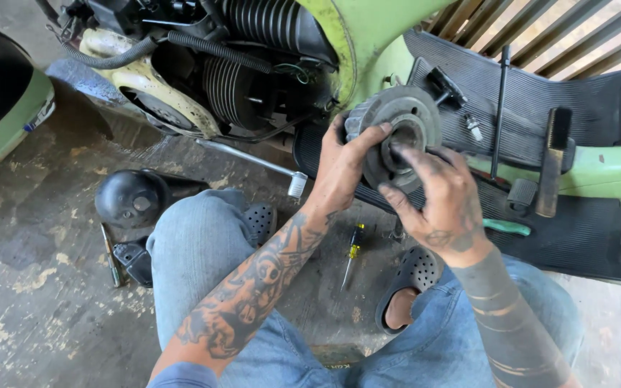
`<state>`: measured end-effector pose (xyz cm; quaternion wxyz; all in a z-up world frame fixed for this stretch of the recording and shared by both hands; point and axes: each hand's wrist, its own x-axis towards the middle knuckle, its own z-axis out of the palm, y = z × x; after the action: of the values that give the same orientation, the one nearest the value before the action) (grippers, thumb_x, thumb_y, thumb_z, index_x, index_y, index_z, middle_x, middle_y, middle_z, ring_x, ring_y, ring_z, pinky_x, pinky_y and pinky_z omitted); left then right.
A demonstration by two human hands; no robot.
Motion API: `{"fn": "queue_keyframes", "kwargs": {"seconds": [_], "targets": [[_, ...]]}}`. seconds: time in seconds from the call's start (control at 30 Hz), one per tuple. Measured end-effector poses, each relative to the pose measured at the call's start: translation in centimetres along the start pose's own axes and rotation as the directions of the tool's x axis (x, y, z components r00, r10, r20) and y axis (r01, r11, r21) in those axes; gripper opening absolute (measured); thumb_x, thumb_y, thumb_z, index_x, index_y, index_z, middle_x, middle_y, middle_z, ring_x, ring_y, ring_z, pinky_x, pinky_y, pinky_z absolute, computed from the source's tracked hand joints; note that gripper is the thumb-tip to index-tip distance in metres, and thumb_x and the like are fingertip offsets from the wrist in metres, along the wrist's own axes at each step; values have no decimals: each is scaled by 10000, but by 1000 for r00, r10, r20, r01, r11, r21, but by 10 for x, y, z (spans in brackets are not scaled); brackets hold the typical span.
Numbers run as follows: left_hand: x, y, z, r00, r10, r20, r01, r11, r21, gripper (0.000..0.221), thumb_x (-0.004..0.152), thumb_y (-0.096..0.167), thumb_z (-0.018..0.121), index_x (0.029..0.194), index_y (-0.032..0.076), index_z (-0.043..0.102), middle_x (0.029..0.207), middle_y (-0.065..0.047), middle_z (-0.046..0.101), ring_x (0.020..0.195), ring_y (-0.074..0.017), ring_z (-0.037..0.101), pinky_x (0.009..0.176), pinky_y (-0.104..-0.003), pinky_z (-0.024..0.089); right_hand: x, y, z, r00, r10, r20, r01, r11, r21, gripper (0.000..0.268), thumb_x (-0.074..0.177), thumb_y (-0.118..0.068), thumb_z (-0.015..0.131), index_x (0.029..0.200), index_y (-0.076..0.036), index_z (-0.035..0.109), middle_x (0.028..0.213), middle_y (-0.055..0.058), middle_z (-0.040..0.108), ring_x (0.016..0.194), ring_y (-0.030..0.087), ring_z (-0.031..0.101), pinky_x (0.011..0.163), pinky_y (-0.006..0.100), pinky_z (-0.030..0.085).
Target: The person sits on the floor beside a green scooter and scrapes debris from the inside of a round metal engine fan rotor, then presses the rotor onto the scooter's engine. They then pick up a file and file the engine area near the cooling fins.
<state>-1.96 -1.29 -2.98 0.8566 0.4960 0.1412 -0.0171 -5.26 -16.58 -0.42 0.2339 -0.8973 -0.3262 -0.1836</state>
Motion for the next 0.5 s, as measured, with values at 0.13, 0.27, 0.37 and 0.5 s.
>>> {"fn": "queue_keyframes", "kwargs": {"seconds": [0.13,0.27,0.37,0.5], "targets": [[-5,4,3,999,32,29,-34,998,60,773,693,309,834,1312,-72,572,1208,-333,613,1223,-405,595,991,-506,509,-1,3,-2,996,70,-51,-70,998,4,537,992,-423,653,1311,9,645,1125,261,690,1018,436,686,944,543,511],[2,-4,-4,1000,23,6,-23,999,36,765,702,332,839,1312,-47,574,1236,-337,608,1237,-434,594,1004,-519,500,-2,-9,-7,997,78,26,-80,992,94,578,1020,-449,534,1374,7,569,1206,245,691,1105,437,668,1073,578,437],[-5,7,3,1000,24,-9,-23,999,48,850,694,358,831,1369,-61,530,1297,-358,576,1307,-429,541,1048,-519,472,-7,4,-14,996,77,-36,-73,991,114,581,1040,-405,517,1400,52,521,1242,287,660,1115,463,652,1101,607,408],[-14,28,6,1000,-28,2,28,998,59,1134,636,442,816,1522,-92,352,1453,-396,446,1428,-509,406,1149,-565,376,-2,-1,1,999,-21,28,20,999,31,725,932,-445,676,1395,91,523,1283,339,631,1178,532,614,1080,641,388]]}}
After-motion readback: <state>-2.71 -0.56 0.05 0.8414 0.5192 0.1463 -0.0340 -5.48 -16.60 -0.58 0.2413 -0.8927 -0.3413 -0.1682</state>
